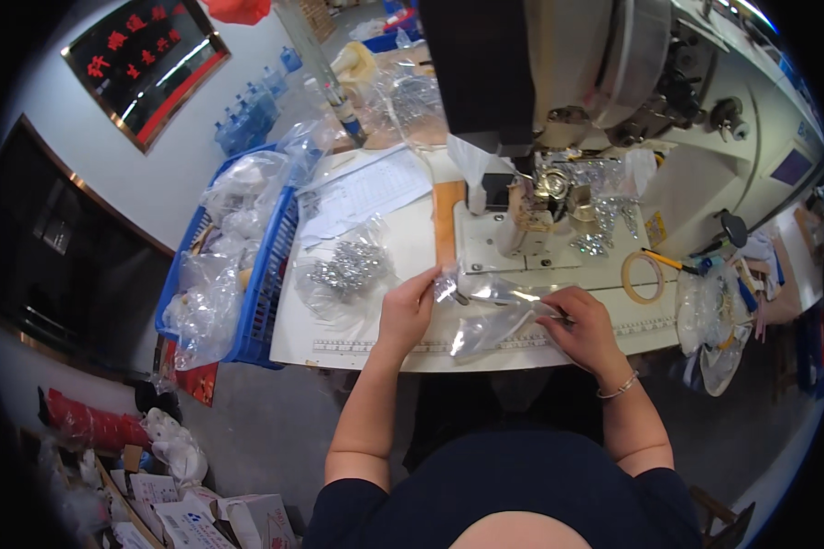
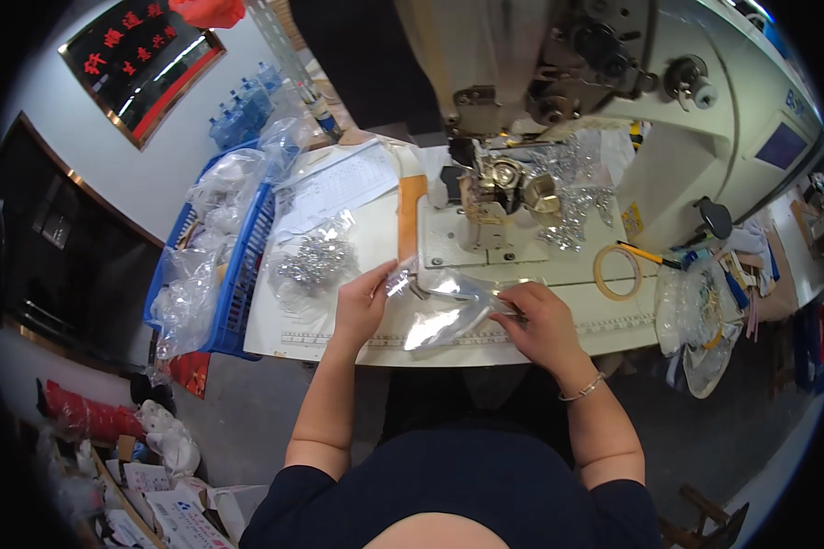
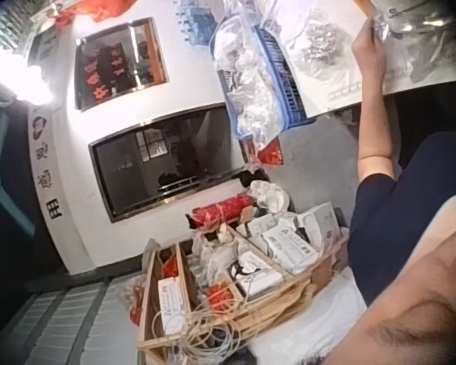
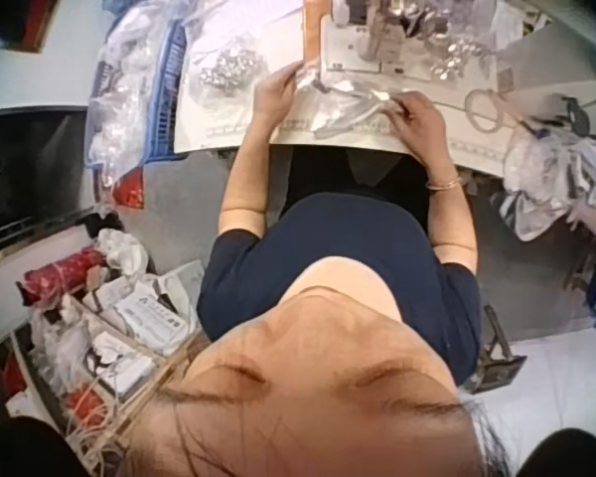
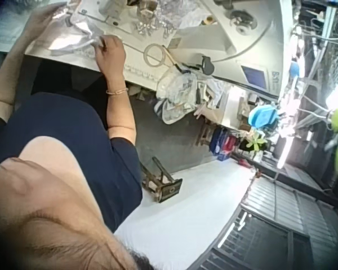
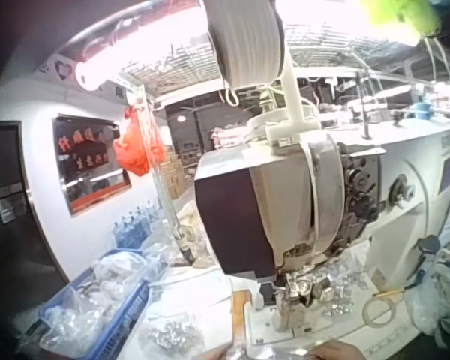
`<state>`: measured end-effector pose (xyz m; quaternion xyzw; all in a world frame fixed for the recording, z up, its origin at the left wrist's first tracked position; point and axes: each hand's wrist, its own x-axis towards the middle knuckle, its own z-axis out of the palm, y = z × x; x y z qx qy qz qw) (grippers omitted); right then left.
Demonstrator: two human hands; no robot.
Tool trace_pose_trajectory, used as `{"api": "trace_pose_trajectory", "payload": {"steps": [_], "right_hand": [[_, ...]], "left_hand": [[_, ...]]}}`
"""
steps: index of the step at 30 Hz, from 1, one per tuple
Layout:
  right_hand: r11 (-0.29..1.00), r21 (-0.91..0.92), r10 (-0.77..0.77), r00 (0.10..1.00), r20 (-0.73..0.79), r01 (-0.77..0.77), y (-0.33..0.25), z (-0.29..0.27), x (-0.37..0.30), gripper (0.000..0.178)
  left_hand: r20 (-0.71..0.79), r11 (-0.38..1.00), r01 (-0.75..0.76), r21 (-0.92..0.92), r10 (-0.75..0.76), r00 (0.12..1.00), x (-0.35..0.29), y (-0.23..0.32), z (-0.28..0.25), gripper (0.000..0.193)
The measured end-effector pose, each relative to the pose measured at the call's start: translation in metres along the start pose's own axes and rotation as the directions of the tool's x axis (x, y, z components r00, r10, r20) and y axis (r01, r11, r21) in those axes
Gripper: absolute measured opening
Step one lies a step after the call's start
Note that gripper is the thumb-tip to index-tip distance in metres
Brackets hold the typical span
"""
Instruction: The person sews small, shiny, silver star-shaped decorations onto clear plastic bags using a sewing machine. They repeatedly pick up a star, place it on a bag, and run the bag under the machine's needle to attach it. The person also uses scissors to trim excess thread after sewing.
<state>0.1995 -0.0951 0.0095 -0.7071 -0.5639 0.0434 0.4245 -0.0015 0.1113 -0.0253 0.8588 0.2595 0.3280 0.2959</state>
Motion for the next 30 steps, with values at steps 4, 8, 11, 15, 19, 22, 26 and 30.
{"api": "trace_pose_trajectory", "payload": {"steps": [4,8,11,15,19,22,26,30], "right_hand": [[1.000,-0.012,0.005,1.000,-0.024,-0.005,-0.002,-0.005,0.002,0.022],[1.000,0.003,0.018,1.000,-0.012,-0.018,-0.005,-0.003,0.004,0.024],[1.000,0.008,0.014,1.000,0.008,-0.014,-0.006,0.002,0.004,0.024],[1.000,0.020,-0.011,1.000,0.000,0.011,-0.006,0.006,0.004,0.023],[1.000,0.013,-0.016,1.000,-0.011,0.016,-0.006,0.003,0.002,0.021],[1.000,0.011,-0.010,1.000,-0.023,0.010,-0.004,0.003,0.000,0.021],[0.999,0.035,-0.030,0.998,-0.057,0.032,0.001,0.003,-0.003,0.022],[0.998,0.048,0.040,0.998,-0.045,-0.038,-0.001,-0.006,-0.002,0.027]], "left_hand": [[0.154,0.514,0.420,-0.748,-0.481,0.863,0.011,0.005,-0.031,0.029],[0.231,0.326,0.409,-0.852,-0.466,0.854,0.004,0.018,-0.052,0.027],[0.272,0.266,0.404,-0.875,-0.419,0.866,-0.006,0.023,-0.053,0.028],[-0.185,0.741,0.053,-0.670,-0.236,0.954,-0.018,0.032,-0.039,0.028],[-0.441,0.831,-0.514,0.214,0.551,0.708,-0.016,0.047,-0.050,0.020],[-0.355,0.724,-0.593,0.353,0.690,0.631,-0.022,0.054,-0.056,0.016],[-0.267,0.649,-0.616,0.447,0.754,0.600,-0.025,0.059,-0.062,0.014],[-0.235,0.647,-0.616,0.449,0.751,0.617,-0.027,0.061,-0.061,0.014]]}}
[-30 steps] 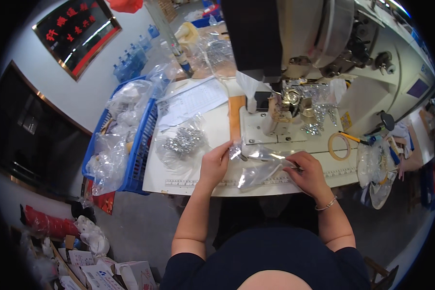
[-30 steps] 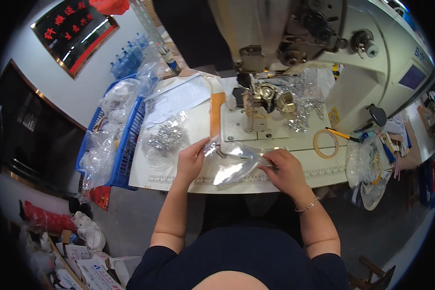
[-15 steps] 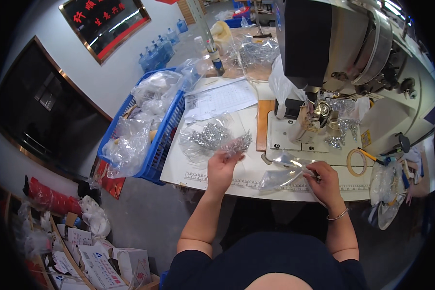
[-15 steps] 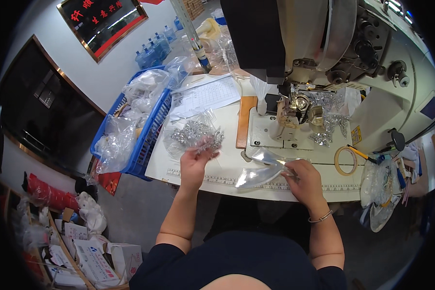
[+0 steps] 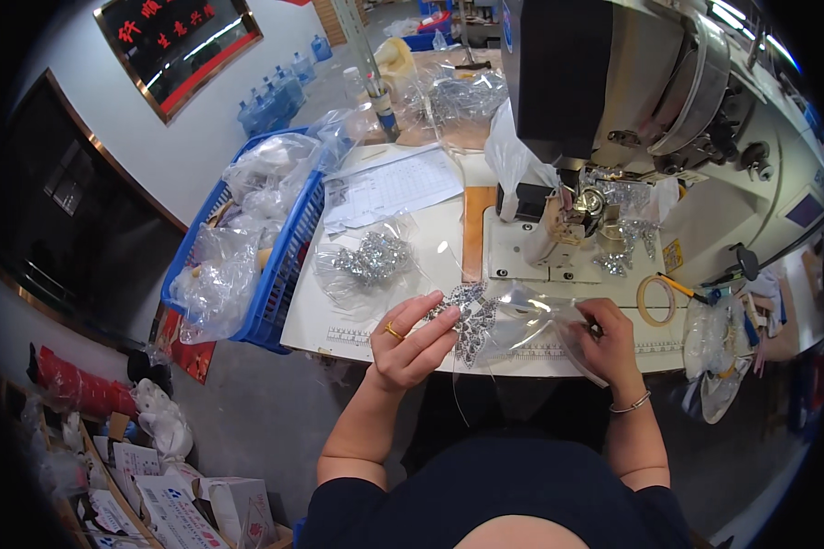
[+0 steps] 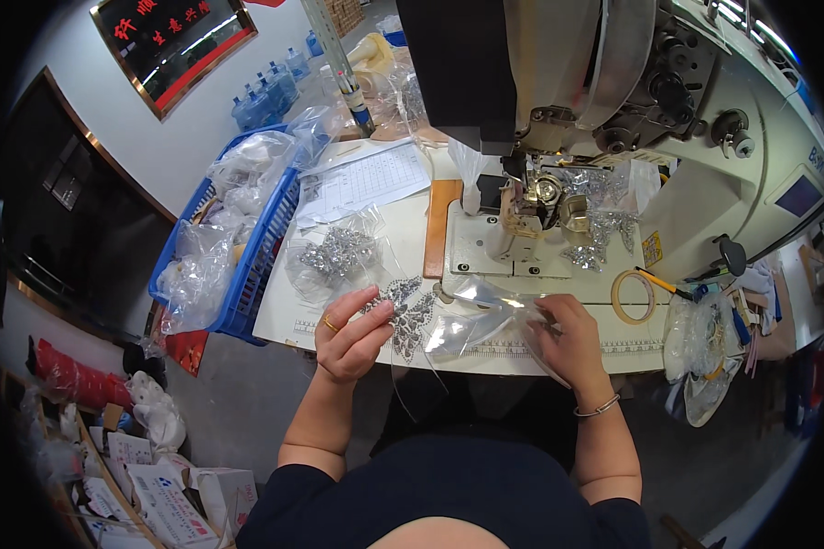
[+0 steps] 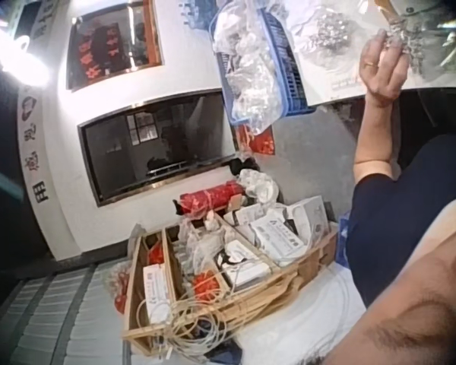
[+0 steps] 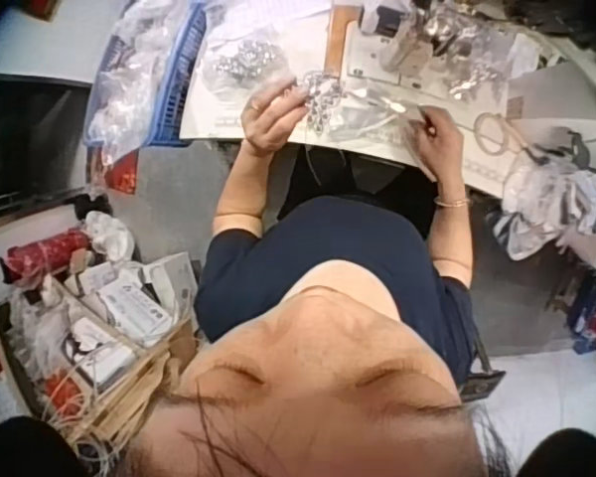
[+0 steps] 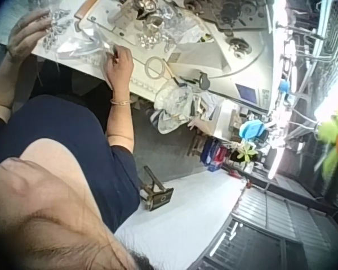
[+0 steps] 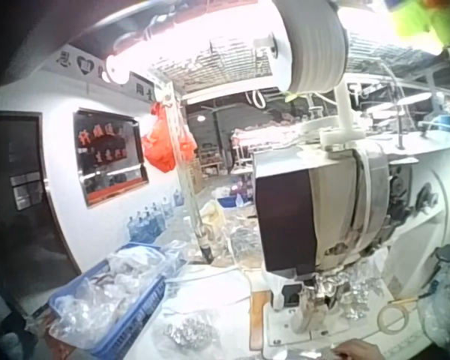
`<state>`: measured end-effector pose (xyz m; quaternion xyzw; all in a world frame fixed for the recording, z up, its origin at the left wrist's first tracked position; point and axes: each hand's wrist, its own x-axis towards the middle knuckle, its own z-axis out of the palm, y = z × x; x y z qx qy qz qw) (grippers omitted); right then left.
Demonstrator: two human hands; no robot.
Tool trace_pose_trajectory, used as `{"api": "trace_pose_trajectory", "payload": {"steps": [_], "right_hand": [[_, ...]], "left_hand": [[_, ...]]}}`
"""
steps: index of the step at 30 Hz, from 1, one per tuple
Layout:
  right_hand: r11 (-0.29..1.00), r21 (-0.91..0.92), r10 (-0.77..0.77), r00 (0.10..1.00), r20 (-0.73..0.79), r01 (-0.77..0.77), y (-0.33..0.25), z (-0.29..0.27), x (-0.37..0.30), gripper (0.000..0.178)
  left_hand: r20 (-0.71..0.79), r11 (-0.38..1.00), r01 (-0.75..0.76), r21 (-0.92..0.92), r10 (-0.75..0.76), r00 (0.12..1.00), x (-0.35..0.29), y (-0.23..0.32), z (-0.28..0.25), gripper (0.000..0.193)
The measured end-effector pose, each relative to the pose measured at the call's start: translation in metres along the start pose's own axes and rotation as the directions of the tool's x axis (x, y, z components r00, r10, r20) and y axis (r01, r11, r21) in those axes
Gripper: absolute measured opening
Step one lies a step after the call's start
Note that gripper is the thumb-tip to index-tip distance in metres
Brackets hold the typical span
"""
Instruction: The person sews small, shiny, silver star-shaped decorations onto clear plastic bags using a sewing machine. They repeatedly pick up a star, place it on a bag, and run the bag under the machine's needle to attach it. The person also uses scissors to trim excess thread after sewing.
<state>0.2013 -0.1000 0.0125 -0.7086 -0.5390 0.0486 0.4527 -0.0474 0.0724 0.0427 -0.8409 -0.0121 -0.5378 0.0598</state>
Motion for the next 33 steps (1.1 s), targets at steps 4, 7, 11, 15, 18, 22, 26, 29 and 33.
{"api": "trace_pose_trajectory", "payload": {"steps": [4,7,11,15,18,22,26,29,33], "right_hand": [[0.999,-0.037,0.001,0.995,-0.097,-0.005,0.003,-0.018,0.005,0.035],[0.998,-0.061,-0.023,0.990,-0.142,0.014,0.012,-0.039,0.009,0.041],[0.986,-0.161,-0.079,0.974,-0.210,0.046,0.000,-0.066,0.034,0.043],[0.915,-0.378,-0.256,0.926,-0.278,0.140,-0.014,-0.078,0.065,0.034],[0.846,-0.489,-0.336,0.925,-0.177,0.214,-0.025,-0.079,0.084,0.026],[0.764,-0.600,-0.380,0.917,-0.122,0.237,-0.030,-0.071,0.106,0.017],[0.800,-0.567,-0.330,0.934,-0.137,0.199,-0.023,-0.073,0.113,0.018],[0.837,-0.497,-0.335,0.933,-0.132,0.230,-0.022,-0.070,0.111,0.024],[0.796,-0.545,-0.393,0.910,-0.132,0.265,-0.024,-0.068,0.113,0.031]], "left_hand": [[0.001,1.000,-0.019,0.001,0.019,1.000,0.002,0.001,0.007,0.015],[-0.012,1.000,-0.009,-0.016,0.009,1.000,0.004,0.000,0.021,0.016],[0.110,0.987,0.138,-0.078,-0.129,0.986,-0.010,0.006,0.061,0.021],[0.406,0.955,0.294,-0.048,-0.251,0.879,-0.005,0.018,0.086,0.026],[0.347,0.914,0.387,-0.120,-0.326,0.879,-0.008,0.022,0.088,0.024],[0.324,0.895,0.434,-0.100,-0.383,0.865,-0.016,0.027,0.076,0.020],[0.271,0.861,0.500,-0.091,-0.462,0.845,-0.035,0.034,0.067,0.018],[0.206,0.817,0.566,-0.109,-0.539,0.817,-0.052,0.039,0.069,0.015],[0.164,0.788,0.598,-0.143,-0.577,0.800,-0.056,0.040,0.071,0.014]]}}
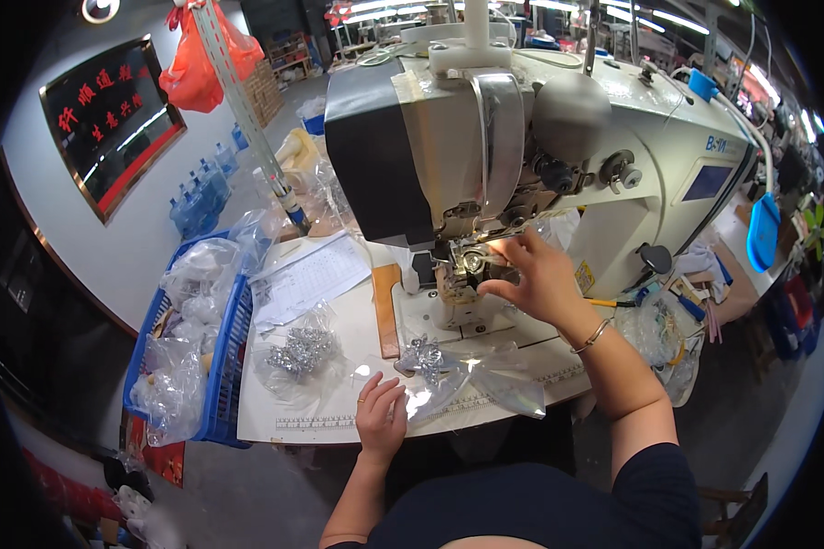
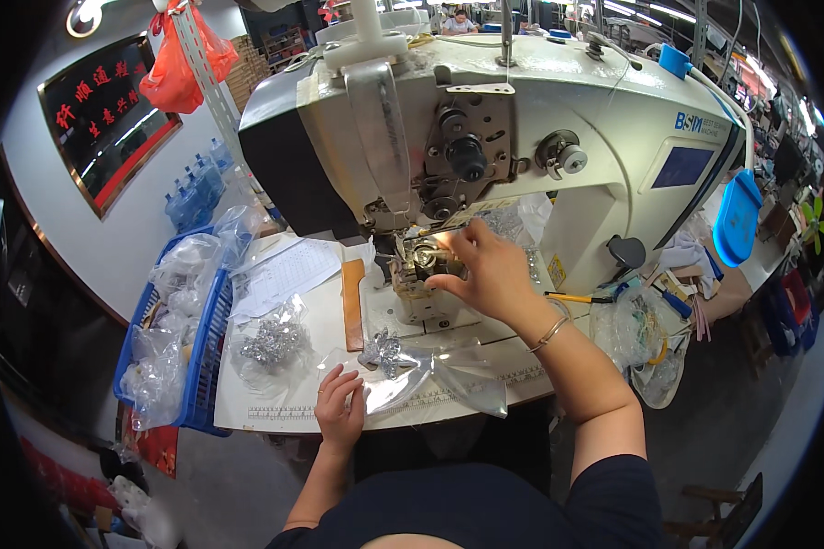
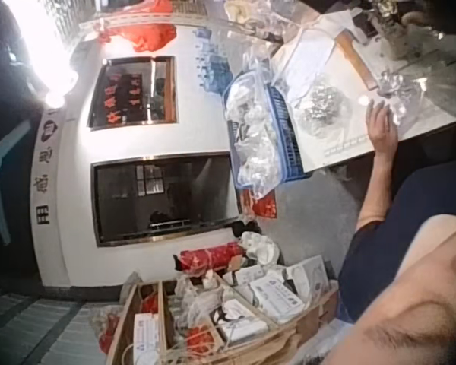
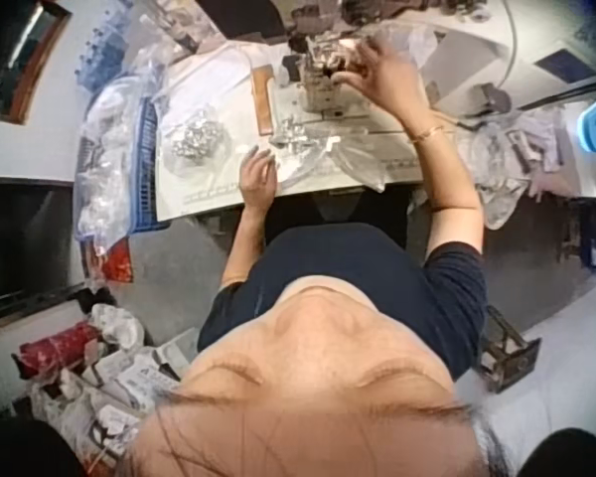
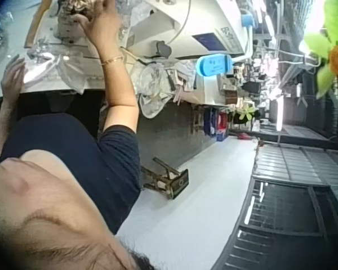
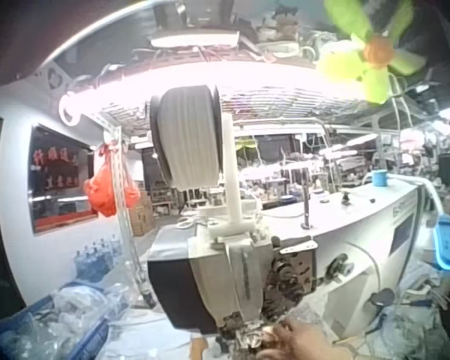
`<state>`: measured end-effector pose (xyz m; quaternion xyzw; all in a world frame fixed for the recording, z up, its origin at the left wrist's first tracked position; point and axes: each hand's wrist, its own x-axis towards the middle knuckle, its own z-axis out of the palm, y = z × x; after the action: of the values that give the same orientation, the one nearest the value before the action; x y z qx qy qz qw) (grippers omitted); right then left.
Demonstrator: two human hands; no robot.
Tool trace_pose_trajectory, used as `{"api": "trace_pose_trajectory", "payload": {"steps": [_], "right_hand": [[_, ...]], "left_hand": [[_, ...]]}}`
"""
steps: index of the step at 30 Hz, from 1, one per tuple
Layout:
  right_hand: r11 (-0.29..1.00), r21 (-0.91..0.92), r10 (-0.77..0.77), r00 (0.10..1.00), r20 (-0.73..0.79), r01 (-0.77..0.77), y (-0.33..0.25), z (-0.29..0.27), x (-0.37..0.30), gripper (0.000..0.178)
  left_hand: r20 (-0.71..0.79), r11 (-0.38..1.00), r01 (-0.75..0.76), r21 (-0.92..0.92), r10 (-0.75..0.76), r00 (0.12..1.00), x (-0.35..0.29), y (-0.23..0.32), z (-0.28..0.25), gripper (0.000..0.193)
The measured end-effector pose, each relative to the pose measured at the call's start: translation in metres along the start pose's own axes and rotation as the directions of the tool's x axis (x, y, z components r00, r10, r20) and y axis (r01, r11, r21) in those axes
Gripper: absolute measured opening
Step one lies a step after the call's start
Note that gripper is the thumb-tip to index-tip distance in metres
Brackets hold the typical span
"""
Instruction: The person sews small, shiny, silver star-shaped decorations onto clear plastic bags using a sewing machine. They repeatedly pick up a star, place it on a bag, and run the bag under the machine's needle to attach it. The person also uses scissors to trim excess thread after sewing.
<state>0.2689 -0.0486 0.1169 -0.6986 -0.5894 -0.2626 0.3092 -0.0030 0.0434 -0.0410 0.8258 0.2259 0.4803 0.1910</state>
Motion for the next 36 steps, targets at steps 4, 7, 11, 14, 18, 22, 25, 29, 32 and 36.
{"api": "trace_pose_trajectory", "payload": {"steps": [4,7,11,14,18,22,25,29,32,36], "right_hand": [[0.954,-0.013,-0.299,0.952,-0.066,0.299,0.018,0.010,0.007,0.031],[0.879,-0.071,-0.473,0.881,0.012,0.472,0.021,0.015,0.012,0.027],[0.745,-0.205,-0.617,0.773,0.146,0.634,0.022,0.015,0.022,0.025],[0.686,-0.150,-0.687,0.701,0.189,0.712,0.011,0.007,0.034,0.028],[0.680,-0.135,-0.687,0.690,0.228,0.721,0.008,0.004,0.036,0.031],[0.823,-0.058,-0.545,0.815,0.198,0.565,0.011,0.012,0.032,0.041],[0.903,-0.065,-0.395,0.882,0.257,0.424,0.014,0.013,0.028,0.044],[0.895,-0.018,-0.429,0.871,0.237,0.446,0.009,0.010,0.029,0.043],[0.871,-0.024,-0.469,0.845,0.256,0.490,0.005,0.009,0.032,0.039],[0.737,-0.116,-0.638,0.742,0.208,0.666,-0.003,0.000,0.032,0.033]], "left_hand": [[-0.022,1.000,-0.020,-0.024,0.020,1.000,0.000,0.001,-0.001,0.015],[-0.139,0.998,-0.048,-0.027,0.044,0.989,-0.005,-0.001,-0.004,0.019],[-0.209,1.000,-0.021,-0.018,0.017,0.978,-0.014,-0.003,-0.012,0.023],[-0.164,0.999,-0.007,-0.034,0.001,0.986,-0.022,-0.005,-0.017,0.023],[-0.144,0.997,-0.075,-0.005,0.073,0.987,-0.024,-0.005,-0.014,0.025],[-0.154,0.995,-0.103,-0.003,0.101,0.983,-0.023,-0.005,-0.016,0.022],[-0.150,0.993,-0.117,-0.013,0.114,0.982,-0.023,-0.007,-0.018,0.023],[-0.141,0.992,-0.127,-0.008,0.125,0.982,-0.025,-0.008,-0.021,0.025],[-0.140,0.990,-0.143,-0.001,0.141,0.980,-0.026,-0.008,-0.019,0.024],[-0.138,0.989,-0.149,0.020,0.150,0.979,-0.025,-0.007,-0.018,0.023]]}}
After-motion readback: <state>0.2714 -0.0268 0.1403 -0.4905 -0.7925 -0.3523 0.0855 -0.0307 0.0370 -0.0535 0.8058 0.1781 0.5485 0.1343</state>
